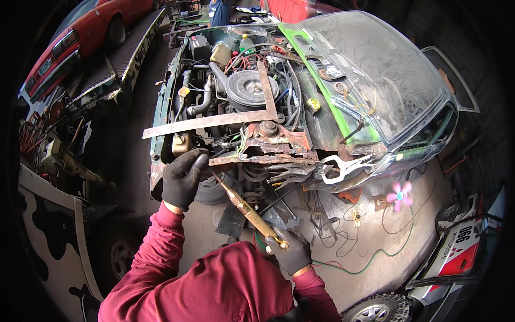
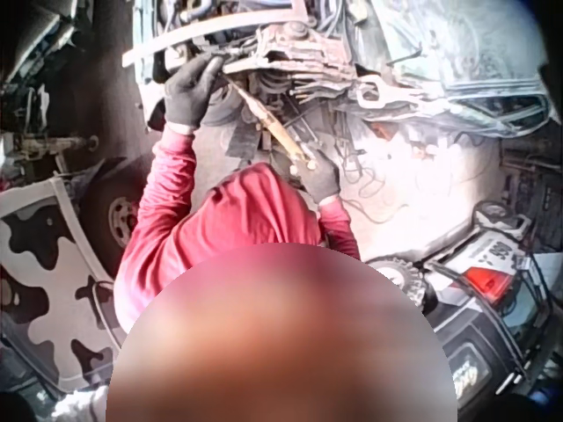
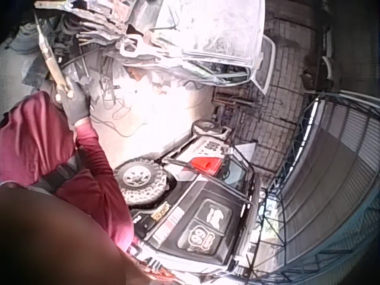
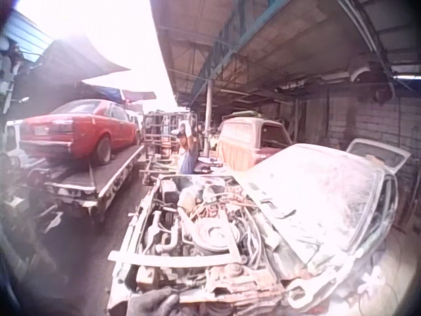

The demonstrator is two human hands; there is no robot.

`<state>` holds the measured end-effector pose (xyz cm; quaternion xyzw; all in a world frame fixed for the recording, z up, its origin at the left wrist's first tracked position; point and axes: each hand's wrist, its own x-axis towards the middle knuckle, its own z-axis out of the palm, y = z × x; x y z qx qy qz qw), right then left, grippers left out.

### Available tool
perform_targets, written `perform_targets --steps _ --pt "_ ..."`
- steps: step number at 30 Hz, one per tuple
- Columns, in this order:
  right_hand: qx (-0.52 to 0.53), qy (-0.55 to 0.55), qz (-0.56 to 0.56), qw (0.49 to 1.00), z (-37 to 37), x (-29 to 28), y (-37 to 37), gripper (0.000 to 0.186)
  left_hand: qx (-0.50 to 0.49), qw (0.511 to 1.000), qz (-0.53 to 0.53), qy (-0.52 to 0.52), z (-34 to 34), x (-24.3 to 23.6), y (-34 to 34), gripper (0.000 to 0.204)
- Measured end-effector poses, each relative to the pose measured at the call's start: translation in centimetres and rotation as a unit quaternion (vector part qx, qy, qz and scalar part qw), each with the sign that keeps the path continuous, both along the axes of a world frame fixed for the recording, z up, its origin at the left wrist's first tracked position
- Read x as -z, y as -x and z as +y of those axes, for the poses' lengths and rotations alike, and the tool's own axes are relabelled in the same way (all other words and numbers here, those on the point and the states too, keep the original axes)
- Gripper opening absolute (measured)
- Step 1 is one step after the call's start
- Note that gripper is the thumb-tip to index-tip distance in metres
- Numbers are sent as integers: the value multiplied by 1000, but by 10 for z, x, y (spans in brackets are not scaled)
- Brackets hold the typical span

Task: The person works on the front frame of a green car with the hood open, using pliers to bend and adjust metal near the engine bay. A second person briefly assists by holding a metal bar while the first person uses a torch on the frame. The task involves repeated bending and positioning of a metal bracket.

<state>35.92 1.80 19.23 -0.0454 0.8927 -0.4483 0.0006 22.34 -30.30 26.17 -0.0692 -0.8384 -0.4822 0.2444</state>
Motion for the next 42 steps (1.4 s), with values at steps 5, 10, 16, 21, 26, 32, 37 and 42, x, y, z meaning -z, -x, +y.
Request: perform_targets --steps 5,10,16,21,26,32,37,42 --pt "14 -47 40 998 -5 7 -1 42 34 972 -132 -193 -1 6 -1 30" --pt "5 -5 38 999 -8 8 1 37 84 936 -124 -317 -1 9 -9 32" --pt "11 45 -28 999 -11 5 -1 34 120 885 -124 -432 -5 19 -15 40" --pt "-3 53 -35 998 -15 5 1 35 137 861 -116 -475 -12 29 -15 42" --pt "-5 50 -33 998 -20 1 -1 32 147 848 -113 -496 -17 33 -17 43" --pt "5 72 -68 995 -24 1 0 32 146 833 -115 -521 -16 32 -19 45" --pt "1 85 -44 995 -26 3 -1 31 140 840 -120 -510 -17 31 -20 47" --pt "17 97 -99 990 -26 3 -3 31 150 826 -127 -529 -20 28 -22 47"
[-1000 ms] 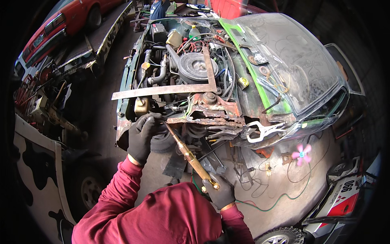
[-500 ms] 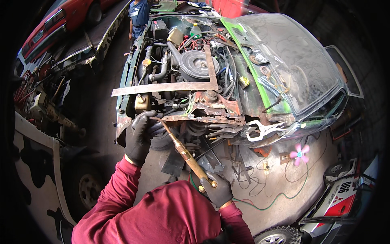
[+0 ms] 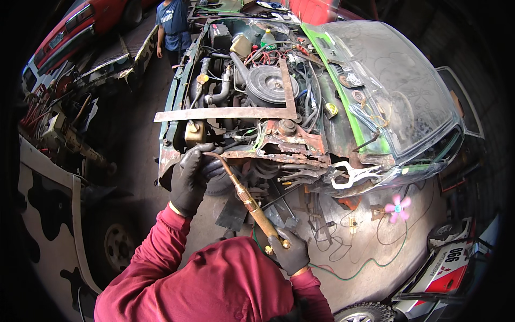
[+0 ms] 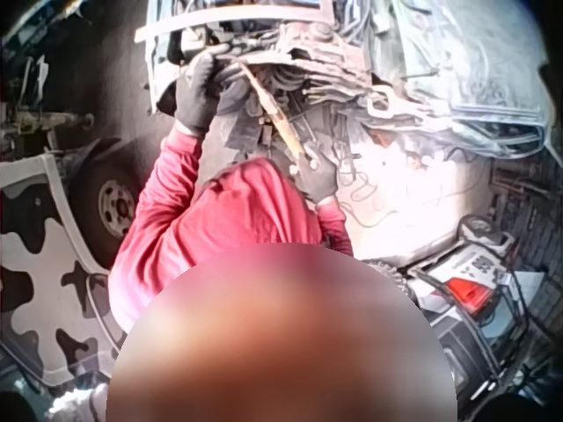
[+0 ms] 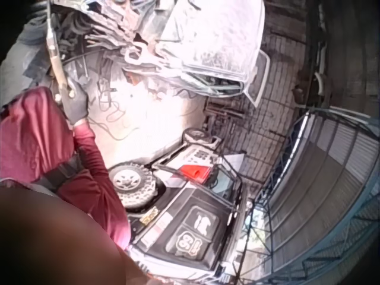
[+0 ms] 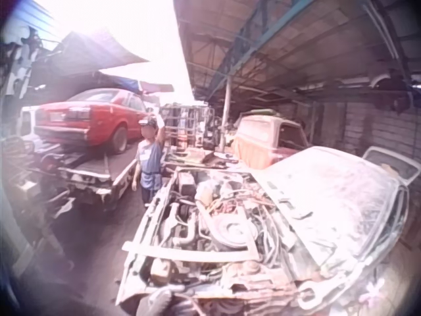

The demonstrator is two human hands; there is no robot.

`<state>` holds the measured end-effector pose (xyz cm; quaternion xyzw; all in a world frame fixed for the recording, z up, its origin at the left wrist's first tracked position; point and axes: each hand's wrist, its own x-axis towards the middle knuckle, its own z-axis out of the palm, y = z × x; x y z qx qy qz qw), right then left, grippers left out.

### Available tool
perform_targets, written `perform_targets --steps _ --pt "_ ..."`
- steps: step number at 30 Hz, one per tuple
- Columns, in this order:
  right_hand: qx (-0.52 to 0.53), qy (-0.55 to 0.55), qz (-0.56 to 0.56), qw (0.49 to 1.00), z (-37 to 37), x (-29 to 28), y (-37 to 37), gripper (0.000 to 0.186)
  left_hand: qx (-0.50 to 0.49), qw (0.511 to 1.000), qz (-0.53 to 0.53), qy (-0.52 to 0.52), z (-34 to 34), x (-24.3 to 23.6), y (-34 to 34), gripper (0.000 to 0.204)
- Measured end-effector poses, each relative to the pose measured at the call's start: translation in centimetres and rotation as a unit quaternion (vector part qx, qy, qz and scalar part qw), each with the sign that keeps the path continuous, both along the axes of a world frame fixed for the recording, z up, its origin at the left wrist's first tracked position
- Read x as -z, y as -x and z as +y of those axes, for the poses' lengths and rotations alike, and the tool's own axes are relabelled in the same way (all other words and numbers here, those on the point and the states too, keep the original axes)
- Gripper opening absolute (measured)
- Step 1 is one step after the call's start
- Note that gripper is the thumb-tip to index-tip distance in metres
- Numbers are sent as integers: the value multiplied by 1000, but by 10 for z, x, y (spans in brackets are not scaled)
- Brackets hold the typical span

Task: The person works on the front frame of a green car with the hood open, using pliers to bend and adjust metal near the engine bay. A second person briefly assists by holding a metal bar while the first person uses a torch on the frame. The task involves repeated bending and positioning of a metal bracket.

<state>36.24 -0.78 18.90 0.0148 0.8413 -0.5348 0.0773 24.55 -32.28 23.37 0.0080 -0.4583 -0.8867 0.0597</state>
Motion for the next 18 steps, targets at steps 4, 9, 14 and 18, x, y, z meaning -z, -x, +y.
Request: perform_targets --steps 4,9,14,18 --pt "-3 -5 11 1000 0 7 2 33 10 999 1 -30 -2 -1 -2 47" --pt "-7 -15 -6 1000 -2 16 -1 35 6 1000 -8 -28 -8 5 -3 47" --pt "-4 8 -40 999 -12 13 -1 35 12 999 -8 -42 -17 17 -2 47" --pt "-5 30 -29 999 -23 10 0 35 9 999 -11 -38 -24 26 1 47"
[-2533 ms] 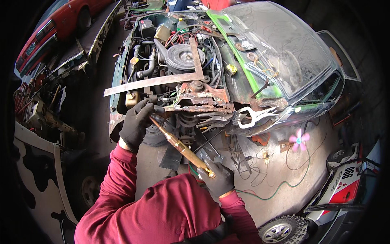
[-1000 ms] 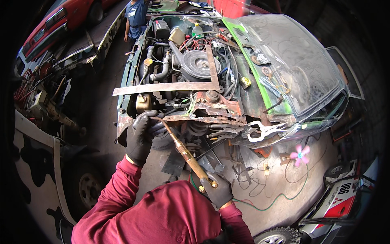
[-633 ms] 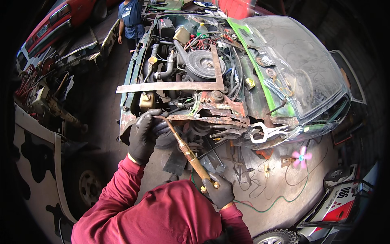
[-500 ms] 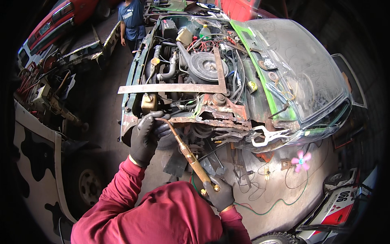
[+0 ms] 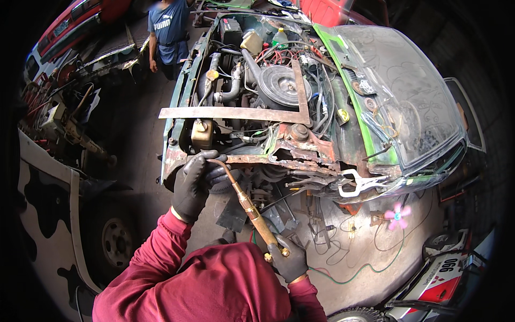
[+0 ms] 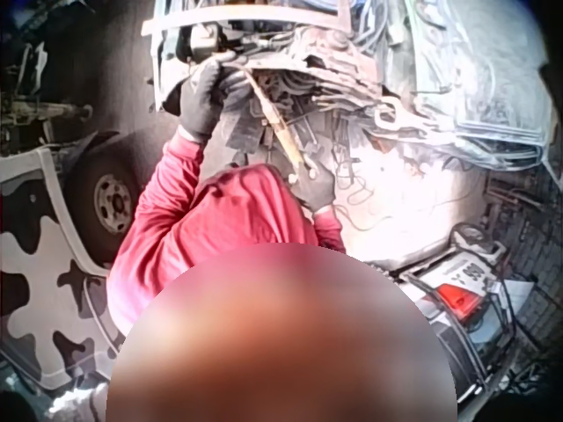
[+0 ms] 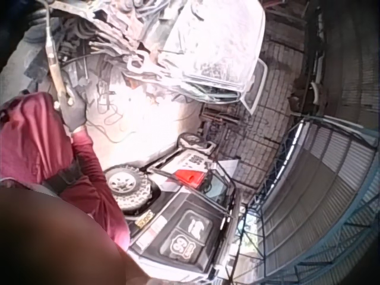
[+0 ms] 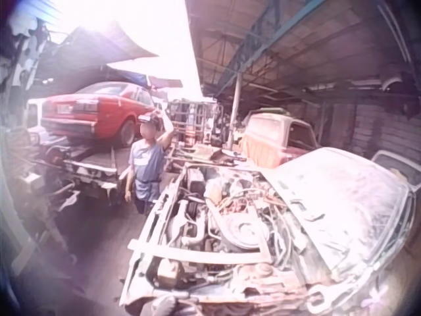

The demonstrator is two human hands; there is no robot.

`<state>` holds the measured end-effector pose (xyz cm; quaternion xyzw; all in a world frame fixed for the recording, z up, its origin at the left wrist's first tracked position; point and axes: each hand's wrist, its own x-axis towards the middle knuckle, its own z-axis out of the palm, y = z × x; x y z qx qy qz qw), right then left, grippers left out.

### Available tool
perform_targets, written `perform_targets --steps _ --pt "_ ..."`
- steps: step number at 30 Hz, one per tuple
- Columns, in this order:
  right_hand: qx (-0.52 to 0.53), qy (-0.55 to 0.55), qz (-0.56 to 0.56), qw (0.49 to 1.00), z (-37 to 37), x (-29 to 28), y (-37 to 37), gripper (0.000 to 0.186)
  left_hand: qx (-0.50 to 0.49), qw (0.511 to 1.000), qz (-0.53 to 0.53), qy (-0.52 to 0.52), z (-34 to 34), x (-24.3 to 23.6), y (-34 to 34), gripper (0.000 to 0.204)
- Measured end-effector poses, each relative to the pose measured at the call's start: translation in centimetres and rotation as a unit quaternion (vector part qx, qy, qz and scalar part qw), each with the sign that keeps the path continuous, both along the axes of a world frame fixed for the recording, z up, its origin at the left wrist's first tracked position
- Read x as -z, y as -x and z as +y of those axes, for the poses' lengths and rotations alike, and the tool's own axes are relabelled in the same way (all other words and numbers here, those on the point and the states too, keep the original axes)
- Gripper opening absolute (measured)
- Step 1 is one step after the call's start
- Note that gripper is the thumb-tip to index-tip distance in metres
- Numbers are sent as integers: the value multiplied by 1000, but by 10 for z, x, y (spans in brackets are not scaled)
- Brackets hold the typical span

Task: The person works on the front frame of a green car with the hood open, using pliers to bend and adjust metal near the engine bay. A second person briefly assists by holding a metal bar while the first person uses a torch on the frame. The task involves repeated bending and positioning of a metal bracket.

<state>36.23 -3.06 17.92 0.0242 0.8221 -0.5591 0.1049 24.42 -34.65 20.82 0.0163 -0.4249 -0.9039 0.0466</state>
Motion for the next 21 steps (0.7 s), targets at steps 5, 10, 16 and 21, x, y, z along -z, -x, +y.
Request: perform_targets --steps 5,10,16,21 --pt "-11 -41 16 999 -9 2 4 34 3 1000 0 3 -8 8 5 46" --pt "-7 -50 1 999 -15 4 5 33 8 1000 0 -2 -14 11 8 47" --pt "-8 -46 47 998 -21 7 7 33 10 1000 -4 -2 -17 11 9 49" --pt "-8 -66 72 995 -19 7 6 32 9 1000 -16 2 -16 13 10 50"
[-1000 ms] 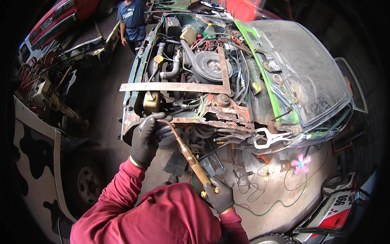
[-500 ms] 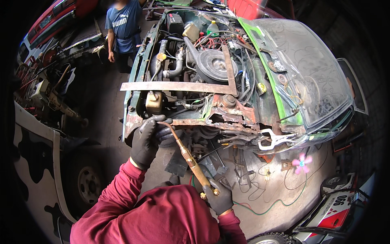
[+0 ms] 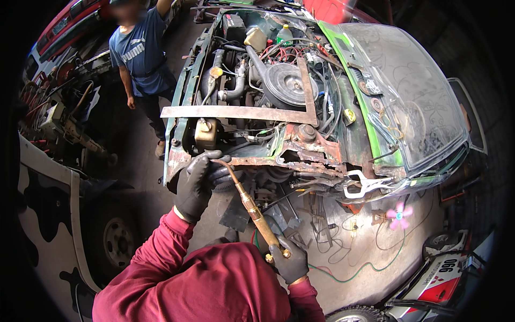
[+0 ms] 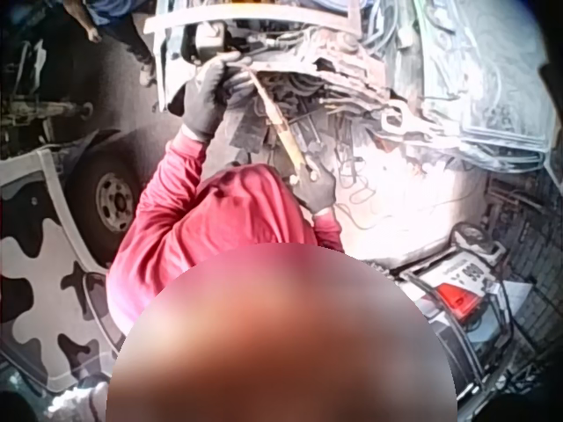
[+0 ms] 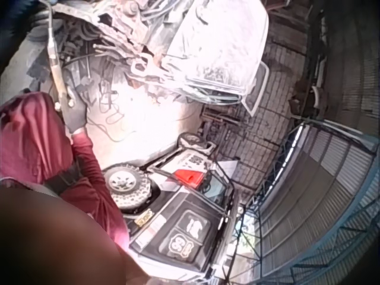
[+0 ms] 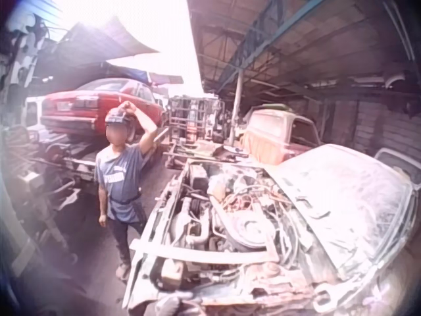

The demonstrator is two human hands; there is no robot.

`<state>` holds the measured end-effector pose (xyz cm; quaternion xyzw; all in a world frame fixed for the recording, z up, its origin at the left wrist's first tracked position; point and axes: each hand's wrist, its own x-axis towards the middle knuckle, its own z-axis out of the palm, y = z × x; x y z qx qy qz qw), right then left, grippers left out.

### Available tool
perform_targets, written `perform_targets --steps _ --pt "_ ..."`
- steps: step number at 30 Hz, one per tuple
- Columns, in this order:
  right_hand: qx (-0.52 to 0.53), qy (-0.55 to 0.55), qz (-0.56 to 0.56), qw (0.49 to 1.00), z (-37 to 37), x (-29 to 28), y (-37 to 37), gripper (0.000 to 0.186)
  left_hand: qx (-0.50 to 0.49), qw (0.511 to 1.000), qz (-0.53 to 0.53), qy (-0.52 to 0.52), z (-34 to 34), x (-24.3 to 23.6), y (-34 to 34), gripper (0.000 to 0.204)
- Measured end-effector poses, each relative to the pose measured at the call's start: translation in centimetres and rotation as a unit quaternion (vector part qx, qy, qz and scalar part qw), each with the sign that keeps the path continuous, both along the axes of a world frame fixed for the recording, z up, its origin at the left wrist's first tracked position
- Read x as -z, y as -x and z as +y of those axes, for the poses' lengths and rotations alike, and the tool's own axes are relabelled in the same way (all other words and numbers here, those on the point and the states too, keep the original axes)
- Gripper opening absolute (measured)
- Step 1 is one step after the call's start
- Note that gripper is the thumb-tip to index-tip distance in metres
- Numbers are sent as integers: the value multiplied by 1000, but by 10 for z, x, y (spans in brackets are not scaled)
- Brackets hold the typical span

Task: The person works on the front frame of a green car with the hood open, using pliers to bend and adjust metal near the engine bay. A second person briefly assists by holding a metal bar while the first person uses a torch on the frame. The task involves repeated bending and positioning of a metal bracket.

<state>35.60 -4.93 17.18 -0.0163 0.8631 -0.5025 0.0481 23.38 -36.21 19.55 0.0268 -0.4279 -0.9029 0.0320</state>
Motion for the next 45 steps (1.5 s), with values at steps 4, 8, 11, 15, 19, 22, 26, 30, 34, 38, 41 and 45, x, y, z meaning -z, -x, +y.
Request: perform_targets --steps 4,8,11,15,19,22,26,30,34,38,41,45 --pt "-1 -5 -19 1000 2 3 -1 32 -1 1000 5 -7 1 2 1 51" --pt "7 -1 -27 1000 4 10 0 31 1 1000 3 -2 1 3 3 50" --pt "5 -9 -30 999 6 13 0 29 -1 1000 2 1 1 3 4 49" --pt "13 6 -63 998 6 13 0 27 3 1000 4 1 2 3 6 49" --pt "13 10 -53 998 4 10 1 27 4 1000 10 -4 2 2 7 48" --pt "8 9 -45 999 4 8 3 26 6 1000 15 -3 2 1 8 48" --pt "-5 -4 -52 999 5 4 4 27 12 1000 15 -3 4 1 8 47" --pt "1 9 -28 1000 6 2 2 27 5 1000 1 -1 8 2 10 47" --pt "21 29 -70 997 9 1 -2 29 12 1000 9 8 14 5 13 48" --pt "27 21 -36 999 13 -1 -5 32 29 1000 6 7 19 6 13 47" --pt "30 22 -13 999 14 -3 -7 32 39 999 5 -6 25 8 14 48" --pt "37 49 -38 997 16 -6 -9 30 61 998 15 -14 29 8 15 48"
